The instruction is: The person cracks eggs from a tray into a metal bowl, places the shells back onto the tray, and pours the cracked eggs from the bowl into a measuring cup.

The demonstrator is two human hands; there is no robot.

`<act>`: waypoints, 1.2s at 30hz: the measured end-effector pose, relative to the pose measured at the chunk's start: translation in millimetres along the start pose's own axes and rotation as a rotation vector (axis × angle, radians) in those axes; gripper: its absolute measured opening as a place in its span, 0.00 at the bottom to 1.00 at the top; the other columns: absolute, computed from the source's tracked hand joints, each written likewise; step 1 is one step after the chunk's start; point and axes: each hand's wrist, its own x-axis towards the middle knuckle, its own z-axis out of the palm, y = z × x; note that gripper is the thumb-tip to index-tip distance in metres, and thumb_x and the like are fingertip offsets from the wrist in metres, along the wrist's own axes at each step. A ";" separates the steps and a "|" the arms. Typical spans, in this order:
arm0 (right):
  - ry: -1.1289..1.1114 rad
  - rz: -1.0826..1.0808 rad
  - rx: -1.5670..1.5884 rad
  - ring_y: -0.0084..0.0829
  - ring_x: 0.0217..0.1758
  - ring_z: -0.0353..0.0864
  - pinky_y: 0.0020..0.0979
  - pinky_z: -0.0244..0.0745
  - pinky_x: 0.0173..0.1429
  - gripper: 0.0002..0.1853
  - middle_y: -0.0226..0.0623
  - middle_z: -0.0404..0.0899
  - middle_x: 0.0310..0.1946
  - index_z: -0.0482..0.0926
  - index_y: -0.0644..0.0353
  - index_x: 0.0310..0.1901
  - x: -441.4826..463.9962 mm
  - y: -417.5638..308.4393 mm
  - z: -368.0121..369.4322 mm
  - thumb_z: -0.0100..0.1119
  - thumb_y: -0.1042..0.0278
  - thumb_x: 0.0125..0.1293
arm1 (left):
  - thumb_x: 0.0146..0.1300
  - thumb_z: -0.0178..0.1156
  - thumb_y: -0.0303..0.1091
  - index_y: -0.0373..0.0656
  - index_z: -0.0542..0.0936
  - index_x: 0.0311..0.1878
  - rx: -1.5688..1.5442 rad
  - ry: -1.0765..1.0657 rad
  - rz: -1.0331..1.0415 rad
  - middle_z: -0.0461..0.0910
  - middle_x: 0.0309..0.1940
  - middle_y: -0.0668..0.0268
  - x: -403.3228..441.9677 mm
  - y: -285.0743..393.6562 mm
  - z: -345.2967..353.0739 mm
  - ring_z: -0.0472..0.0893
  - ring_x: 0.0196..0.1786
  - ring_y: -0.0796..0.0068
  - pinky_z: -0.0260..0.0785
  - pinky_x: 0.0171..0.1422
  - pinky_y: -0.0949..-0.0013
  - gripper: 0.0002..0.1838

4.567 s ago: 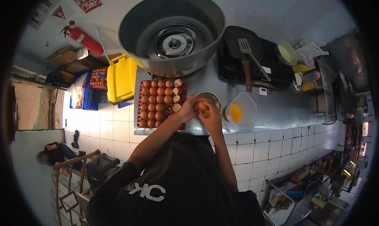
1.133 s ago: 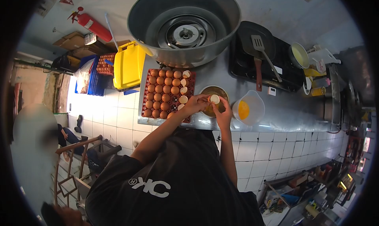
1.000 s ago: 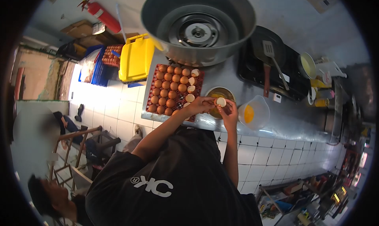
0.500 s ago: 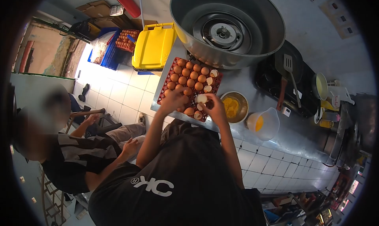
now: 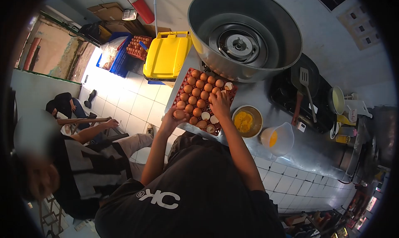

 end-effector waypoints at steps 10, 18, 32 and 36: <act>0.191 0.288 0.514 0.38 0.54 0.84 0.40 0.82 0.52 0.27 0.43 0.79 0.51 0.74 0.56 0.54 -23.8 -22.0 -56.1 0.78 0.67 0.55 | 0.84 0.41 0.44 0.37 0.76 0.61 -0.081 -0.188 -0.070 0.79 0.57 0.57 29.8 -17.7 51.1 0.82 0.61 0.61 0.79 0.67 0.55 0.21; 0.590 0.492 0.964 0.28 0.46 0.86 0.33 0.84 0.52 0.26 0.41 0.82 0.45 0.73 0.60 0.52 -107.9 34.2 -56.6 0.78 0.76 0.55 | 0.84 0.39 0.48 0.35 0.72 0.65 0.117 -0.394 -0.242 0.73 0.64 0.56 72.3 -61.1 130.4 0.76 0.68 0.57 0.71 0.76 0.46 0.26; 0.785 0.534 0.477 0.49 0.52 0.84 0.43 0.79 0.56 0.25 0.47 0.82 0.48 0.76 0.61 0.52 -160.0 24.6 -92.8 0.77 0.70 0.53 | 0.80 0.39 0.66 0.35 0.69 0.72 0.322 -0.589 -0.466 0.78 0.64 0.52 67.2 -97.7 222.7 0.80 0.66 0.57 0.74 0.71 0.51 0.40; 0.722 0.530 0.440 0.49 0.51 0.84 0.42 0.80 0.56 0.25 0.48 0.82 0.47 0.76 0.61 0.51 -167.3 33.1 -91.6 0.77 0.70 0.53 | 0.80 0.40 0.66 0.35 0.68 0.73 0.416 -0.637 -0.478 0.78 0.64 0.53 80.4 -106.5 225.1 0.79 0.66 0.56 0.73 0.71 0.50 0.40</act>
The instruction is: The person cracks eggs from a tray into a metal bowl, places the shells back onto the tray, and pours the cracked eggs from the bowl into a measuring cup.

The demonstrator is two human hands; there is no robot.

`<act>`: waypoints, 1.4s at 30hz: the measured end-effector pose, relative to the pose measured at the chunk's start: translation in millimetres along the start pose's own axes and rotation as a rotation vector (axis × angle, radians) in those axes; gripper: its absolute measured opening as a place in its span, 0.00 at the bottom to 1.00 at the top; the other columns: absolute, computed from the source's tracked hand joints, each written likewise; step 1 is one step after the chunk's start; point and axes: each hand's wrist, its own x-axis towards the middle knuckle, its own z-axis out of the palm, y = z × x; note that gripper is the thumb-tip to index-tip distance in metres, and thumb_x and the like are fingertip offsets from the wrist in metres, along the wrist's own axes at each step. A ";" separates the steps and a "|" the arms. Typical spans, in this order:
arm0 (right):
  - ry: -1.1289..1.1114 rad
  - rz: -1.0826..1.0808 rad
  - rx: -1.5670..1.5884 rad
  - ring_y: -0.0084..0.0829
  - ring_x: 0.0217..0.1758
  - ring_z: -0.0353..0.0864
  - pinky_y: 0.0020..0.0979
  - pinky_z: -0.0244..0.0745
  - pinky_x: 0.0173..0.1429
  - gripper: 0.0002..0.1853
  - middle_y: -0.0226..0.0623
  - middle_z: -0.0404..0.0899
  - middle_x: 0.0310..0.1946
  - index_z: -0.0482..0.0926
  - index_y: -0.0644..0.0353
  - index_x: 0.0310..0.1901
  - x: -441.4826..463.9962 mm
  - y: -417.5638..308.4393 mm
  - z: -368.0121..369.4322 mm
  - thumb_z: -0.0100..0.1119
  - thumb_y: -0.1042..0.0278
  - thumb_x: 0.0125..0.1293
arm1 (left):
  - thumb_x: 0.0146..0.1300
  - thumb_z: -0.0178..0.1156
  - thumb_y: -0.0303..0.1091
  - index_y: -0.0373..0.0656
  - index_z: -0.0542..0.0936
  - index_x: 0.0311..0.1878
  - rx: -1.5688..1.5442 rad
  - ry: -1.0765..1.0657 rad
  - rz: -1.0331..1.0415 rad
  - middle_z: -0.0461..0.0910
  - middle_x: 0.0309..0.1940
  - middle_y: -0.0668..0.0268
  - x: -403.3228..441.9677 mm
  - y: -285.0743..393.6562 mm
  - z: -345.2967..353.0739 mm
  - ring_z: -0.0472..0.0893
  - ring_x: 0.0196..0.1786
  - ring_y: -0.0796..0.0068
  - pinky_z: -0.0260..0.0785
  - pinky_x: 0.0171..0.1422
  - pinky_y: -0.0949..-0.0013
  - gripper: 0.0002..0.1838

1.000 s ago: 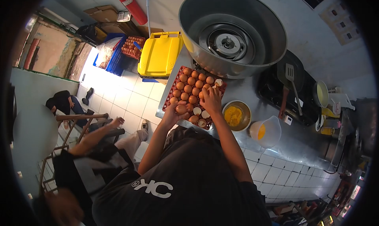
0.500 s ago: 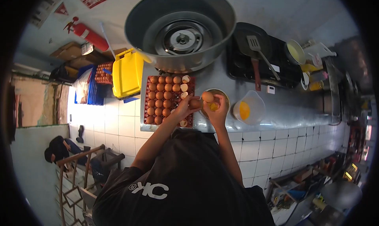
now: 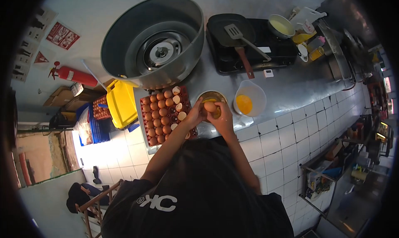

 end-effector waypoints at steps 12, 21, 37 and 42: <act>0.034 0.716 1.006 0.28 0.46 0.86 0.31 0.82 0.52 0.17 0.38 0.83 0.47 0.74 0.57 0.58 -6.5 36.3 -5.3 0.68 0.66 0.72 | 0.82 0.45 0.56 0.36 0.74 0.70 0.181 0.013 0.108 0.79 0.63 0.56 3.6 -3.3 -9.5 0.83 0.60 0.64 0.83 0.58 0.62 0.32; -0.051 0.816 1.049 0.31 0.40 0.86 0.31 0.85 0.48 0.15 0.40 0.80 0.50 0.73 0.57 0.59 -6.9 49.9 5.5 0.59 0.65 0.75 | 0.82 0.51 0.40 0.37 0.77 0.67 0.087 0.027 0.213 0.78 0.60 0.57 2.3 -3.9 -14.9 0.82 0.60 0.66 0.84 0.60 0.62 0.20; -0.088 0.414 0.661 0.20 0.52 0.74 0.29 0.72 0.60 0.15 0.31 0.78 0.47 0.75 0.59 0.60 -4.5 48.8 19.0 0.52 0.68 0.75 | 0.83 0.50 0.46 0.44 0.69 0.74 0.205 0.127 0.308 0.72 0.68 0.58 5.9 -20.0 -13.5 0.73 0.72 0.65 0.73 0.74 0.55 0.24; -0.012 0.360 0.900 0.28 0.58 0.75 0.32 0.72 0.64 0.17 0.35 0.74 0.56 0.73 0.58 0.64 14.2 18.9 8.5 0.49 0.73 0.76 | 0.83 0.49 0.46 0.39 0.68 0.76 0.353 0.105 0.280 0.72 0.69 0.56 4.5 -22.7 -9.5 0.73 0.71 0.66 0.73 0.76 0.60 0.28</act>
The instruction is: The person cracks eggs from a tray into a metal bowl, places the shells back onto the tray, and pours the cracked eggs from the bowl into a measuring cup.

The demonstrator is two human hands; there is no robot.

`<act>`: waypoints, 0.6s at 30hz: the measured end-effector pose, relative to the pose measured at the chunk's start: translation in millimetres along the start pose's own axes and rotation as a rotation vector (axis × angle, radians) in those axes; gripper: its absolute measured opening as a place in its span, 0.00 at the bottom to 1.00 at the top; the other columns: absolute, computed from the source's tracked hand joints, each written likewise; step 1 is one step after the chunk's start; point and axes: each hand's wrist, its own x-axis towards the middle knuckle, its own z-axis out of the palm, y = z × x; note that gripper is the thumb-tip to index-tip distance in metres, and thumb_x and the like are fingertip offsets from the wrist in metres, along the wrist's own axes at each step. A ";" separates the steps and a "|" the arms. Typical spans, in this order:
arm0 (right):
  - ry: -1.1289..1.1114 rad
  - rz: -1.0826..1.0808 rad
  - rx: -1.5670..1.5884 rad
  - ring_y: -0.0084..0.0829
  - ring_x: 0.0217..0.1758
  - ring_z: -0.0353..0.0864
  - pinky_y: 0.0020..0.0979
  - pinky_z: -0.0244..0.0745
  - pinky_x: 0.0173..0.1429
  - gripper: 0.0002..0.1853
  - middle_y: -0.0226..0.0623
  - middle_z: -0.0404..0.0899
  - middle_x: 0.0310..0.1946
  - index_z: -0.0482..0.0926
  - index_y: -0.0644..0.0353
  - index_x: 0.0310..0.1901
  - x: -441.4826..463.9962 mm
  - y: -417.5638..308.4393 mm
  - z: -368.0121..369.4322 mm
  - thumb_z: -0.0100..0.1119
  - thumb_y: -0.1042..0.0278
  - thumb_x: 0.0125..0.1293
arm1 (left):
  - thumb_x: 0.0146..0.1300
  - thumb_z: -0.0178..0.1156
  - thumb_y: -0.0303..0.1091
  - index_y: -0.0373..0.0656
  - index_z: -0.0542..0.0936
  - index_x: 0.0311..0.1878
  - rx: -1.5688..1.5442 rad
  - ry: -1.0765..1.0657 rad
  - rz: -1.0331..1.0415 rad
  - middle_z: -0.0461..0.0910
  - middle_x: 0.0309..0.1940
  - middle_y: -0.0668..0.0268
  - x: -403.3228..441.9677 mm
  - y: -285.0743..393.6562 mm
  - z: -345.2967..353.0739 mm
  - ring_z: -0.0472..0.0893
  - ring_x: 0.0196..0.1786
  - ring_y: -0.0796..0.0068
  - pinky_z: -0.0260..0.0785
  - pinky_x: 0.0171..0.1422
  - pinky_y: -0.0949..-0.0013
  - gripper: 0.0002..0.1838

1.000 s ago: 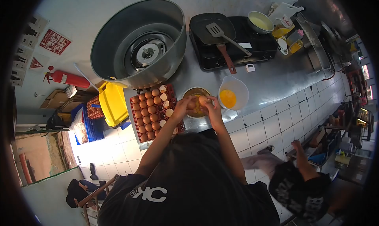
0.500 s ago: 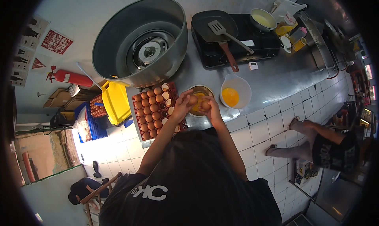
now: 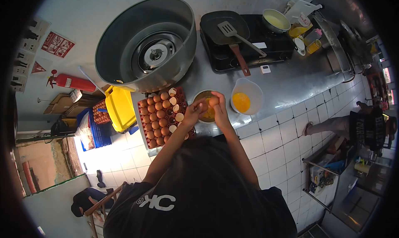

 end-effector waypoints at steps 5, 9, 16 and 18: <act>0.028 -0.301 -0.563 0.39 0.69 0.72 0.38 0.73 0.70 0.22 0.43 0.73 0.62 0.71 0.60 0.69 -1.1 -31.5 20.8 0.55 0.74 0.75 | 0.81 0.51 0.49 0.40 0.67 0.77 -0.230 -0.048 -0.013 0.73 0.69 0.59 -0.2 4.6 4.1 0.77 0.68 0.65 0.74 0.74 0.60 0.30; -0.084 -0.456 -0.843 0.49 0.66 0.75 0.42 0.73 0.69 0.23 0.48 0.73 0.62 0.75 0.60 0.67 -8.1 -16.1 19.0 0.61 0.76 0.71 | 0.82 0.50 0.48 0.41 0.67 0.77 -0.342 -0.066 -0.004 0.74 0.69 0.60 6.8 -6.2 -1.4 0.77 0.68 0.65 0.74 0.74 0.59 0.29; 0.171 -0.374 -0.630 0.37 0.57 0.79 0.35 0.75 0.61 0.17 0.44 0.76 0.53 0.76 0.60 0.56 -3.0 11.4 1.9 0.59 0.79 0.65 | 0.84 0.47 0.45 0.38 0.68 0.75 -0.278 -0.049 -0.028 0.73 0.68 0.59 0.4 -3.9 -1.2 0.75 0.70 0.65 0.74 0.73 0.58 0.27; 0.158 -0.179 -0.353 0.29 0.47 0.77 0.28 0.74 0.51 0.13 0.38 0.77 0.47 0.76 0.58 0.52 5.5 55.6 -28.1 0.56 0.79 0.67 | 0.84 0.46 0.45 0.38 0.69 0.75 -0.262 -0.056 0.007 0.72 0.69 0.58 0.9 0.0 -0.2 0.74 0.71 0.65 0.74 0.73 0.57 0.26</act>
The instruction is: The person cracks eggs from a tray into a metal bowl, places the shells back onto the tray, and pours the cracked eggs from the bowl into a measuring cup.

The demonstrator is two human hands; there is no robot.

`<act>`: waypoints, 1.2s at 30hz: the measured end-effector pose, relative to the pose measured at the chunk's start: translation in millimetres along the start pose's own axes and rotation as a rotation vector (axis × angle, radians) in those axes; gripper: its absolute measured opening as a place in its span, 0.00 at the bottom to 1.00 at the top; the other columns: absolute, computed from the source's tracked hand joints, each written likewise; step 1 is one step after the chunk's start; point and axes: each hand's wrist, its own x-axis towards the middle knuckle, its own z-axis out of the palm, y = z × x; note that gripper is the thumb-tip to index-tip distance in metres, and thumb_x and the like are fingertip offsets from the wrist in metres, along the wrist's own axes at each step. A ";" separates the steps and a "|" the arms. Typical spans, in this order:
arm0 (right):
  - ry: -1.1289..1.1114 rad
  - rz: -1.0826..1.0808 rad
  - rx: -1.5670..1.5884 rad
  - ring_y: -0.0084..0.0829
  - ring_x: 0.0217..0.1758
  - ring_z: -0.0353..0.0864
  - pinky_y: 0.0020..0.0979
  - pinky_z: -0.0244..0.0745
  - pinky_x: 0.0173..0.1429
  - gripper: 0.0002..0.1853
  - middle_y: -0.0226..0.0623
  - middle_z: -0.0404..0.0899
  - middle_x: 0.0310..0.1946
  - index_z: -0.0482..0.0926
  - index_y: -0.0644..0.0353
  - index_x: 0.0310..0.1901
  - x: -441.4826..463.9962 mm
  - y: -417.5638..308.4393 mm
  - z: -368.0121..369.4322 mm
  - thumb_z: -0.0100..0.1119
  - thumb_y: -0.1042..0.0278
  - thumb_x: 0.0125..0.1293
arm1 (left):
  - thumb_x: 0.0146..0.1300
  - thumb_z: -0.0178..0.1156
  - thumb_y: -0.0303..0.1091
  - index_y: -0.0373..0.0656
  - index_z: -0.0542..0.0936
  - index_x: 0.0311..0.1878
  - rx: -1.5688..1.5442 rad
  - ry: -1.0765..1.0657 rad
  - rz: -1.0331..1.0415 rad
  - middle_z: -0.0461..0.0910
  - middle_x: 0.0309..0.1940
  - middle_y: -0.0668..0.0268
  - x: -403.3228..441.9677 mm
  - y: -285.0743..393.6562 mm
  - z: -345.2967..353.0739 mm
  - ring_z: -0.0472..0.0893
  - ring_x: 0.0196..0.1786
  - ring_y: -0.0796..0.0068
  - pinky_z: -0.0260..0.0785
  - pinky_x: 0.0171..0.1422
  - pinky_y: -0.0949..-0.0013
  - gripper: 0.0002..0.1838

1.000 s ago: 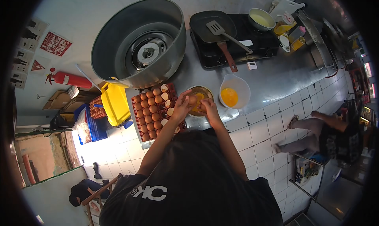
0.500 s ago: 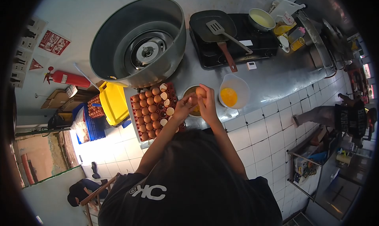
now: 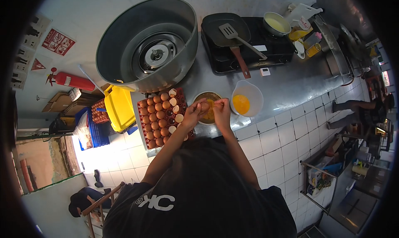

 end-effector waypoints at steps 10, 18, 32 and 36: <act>-0.295 0.295 0.049 0.20 0.48 0.80 0.25 0.78 0.48 0.18 0.25 0.83 0.48 0.83 0.53 0.59 -1.0 -49.6 -6.4 0.63 0.56 0.73 | 0.83 0.50 0.42 0.48 0.66 0.77 0.312 -0.101 0.263 0.76 0.67 0.61 12.4 -7.1 -8.2 0.78 0.68 0.66 0.73 0.71 0.62 0.24; -0.209 0.322 0.011 0.22 0.29 0.82 0.27 0.77 0.38 0.19 0.31 0.85 0.29 0.83 0.58 0.57 -9.1 -30.7 -12.9 0.66 0.61 0.67 | 0.83 0.51 0.38 0.38 0.75 0.67 0.557 -0.011 0.314 0.81 0.58 0.59 23.9 -14.1 -22.7 0.81 0.60 0.70 0.77 0.61 0.69 0.18; -0.171 0.020 -0.316 0.46 0.40 0.89 0.39 0.83 0.48 0.21 0.46 0.88 0.37 0.84 0.61 0.47 -7.6 -26.6 -10.4 0.75 0.56 0.58 | 0.65 0.72 0.34 0.29 0.83 0.61 0.929 0.039 0.120 0.90 0.40 0.55 10.7 21.0 -4.7 0.89 0.37 0.73 0.84 0.43 0.71 0.25; -0.128 -0.104 -0.444 0.48 0.37 0.88 0.41 0.83 0.46 0.19 0.48 0.87 0.33 0.83 0.62 0.46 -8.0 -19.0 -1.8 0.73 0.58 0.58 | 0.65 0.69 0.27 0.28 0.82 0.62 0.977 0.057 0.086 0.90 0.39 0.53 17.2 12.1 -7.3 0.89 0.34 0.71 0.86 0.38 0.70 0.23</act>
